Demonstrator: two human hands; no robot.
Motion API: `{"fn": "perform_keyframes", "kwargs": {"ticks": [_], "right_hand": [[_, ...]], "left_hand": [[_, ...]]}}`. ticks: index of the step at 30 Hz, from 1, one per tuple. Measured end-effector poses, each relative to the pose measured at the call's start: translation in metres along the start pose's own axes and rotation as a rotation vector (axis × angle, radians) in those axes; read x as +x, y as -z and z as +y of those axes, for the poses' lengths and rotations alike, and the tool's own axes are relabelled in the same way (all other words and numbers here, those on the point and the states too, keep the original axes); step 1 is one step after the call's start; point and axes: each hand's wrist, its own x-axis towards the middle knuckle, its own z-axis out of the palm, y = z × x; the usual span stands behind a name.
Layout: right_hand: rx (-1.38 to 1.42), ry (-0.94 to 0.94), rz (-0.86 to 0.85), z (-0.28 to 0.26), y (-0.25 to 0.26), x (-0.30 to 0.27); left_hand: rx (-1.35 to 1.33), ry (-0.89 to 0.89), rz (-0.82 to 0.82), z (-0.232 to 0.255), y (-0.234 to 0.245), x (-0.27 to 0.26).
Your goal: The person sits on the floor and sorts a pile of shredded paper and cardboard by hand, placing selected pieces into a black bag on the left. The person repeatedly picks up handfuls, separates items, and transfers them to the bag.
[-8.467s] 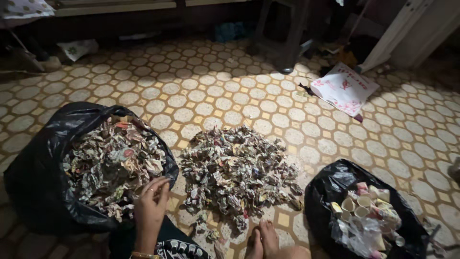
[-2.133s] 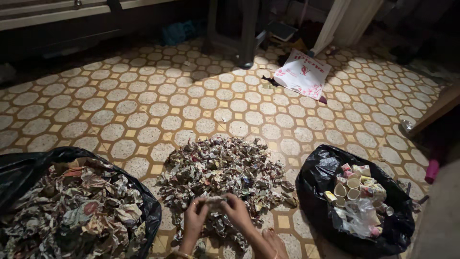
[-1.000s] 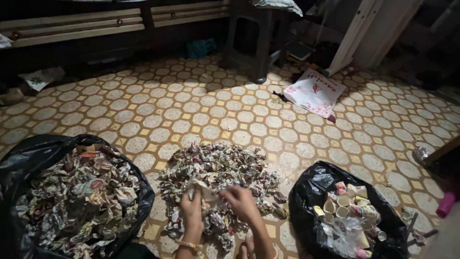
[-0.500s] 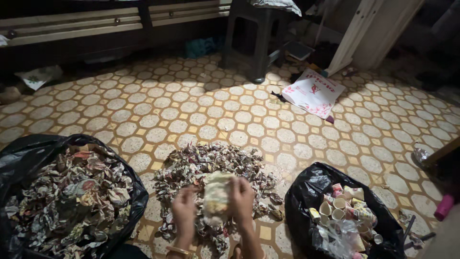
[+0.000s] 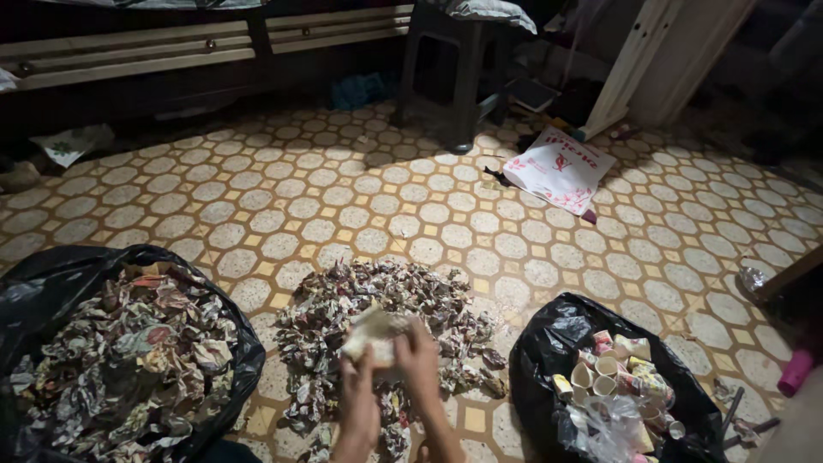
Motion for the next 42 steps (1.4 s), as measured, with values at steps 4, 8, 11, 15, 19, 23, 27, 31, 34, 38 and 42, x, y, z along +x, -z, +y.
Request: {"fn": "perform_keyframes", "kwargs": {"ticks": [4,8,11,15,19,23,27,31,34,38,42], "right_hand": [[-0.686,0.484,-0.266,-0.013,-0.042,-0.026],[-0.127,0.409,-0.443,-0.022,-0.033,-0.036],[0.259,0.328,-0.298,-0.026,-0.026,-0.034],[0.306,0.207,-0.079,-0.022,-0.013,-0.026],[0.412,0.181,0.115,-0.008,0.021,0.002],[0.449,0.085,-0.105,0.007,0.004,0.001],[0.754,-0.214,-0.257,0.009,-0.023,-0.037],[0.862,-0.167,-0.277,0.007,-0.029,-0.044],[0.996,-0.056,-0.22,0.018,-0.015,-0.02],[1.0,-0.168,0.015,0.043,0.011,-0.001],[0.951,-0.242,0.166,0.057,0.02,0.0]], "left_hand": [[0.09,0.04,0.243,0.034,0.007,0.023],[-0.195,0.006,0.35,0.054,0.045,0.062],[-0.292,0.005,0.263,0.026,0.044,0.076],[-0.254,-0.011,-0.308,-0.049,-0.009,0.033],[0.34,0.028,-0.514,-0.058,-0.016,-0.03],[0.631,-0.231,-0.462,-0.026,-0.03,-0.011],[0.686,-0.457,-0.337,0.011,-0.043,0.055],[0.847,-0.875,-0.32,0.019,-0.048,0.083],[0.876,-0.852,-0.478,-0.029,-0.043,0.035],[0.524,-0.376,-0.609,-0.081,-0.024,-0.001],[0.725,-0.745,-0.442,-0.097,0.003,-0.003]]}}
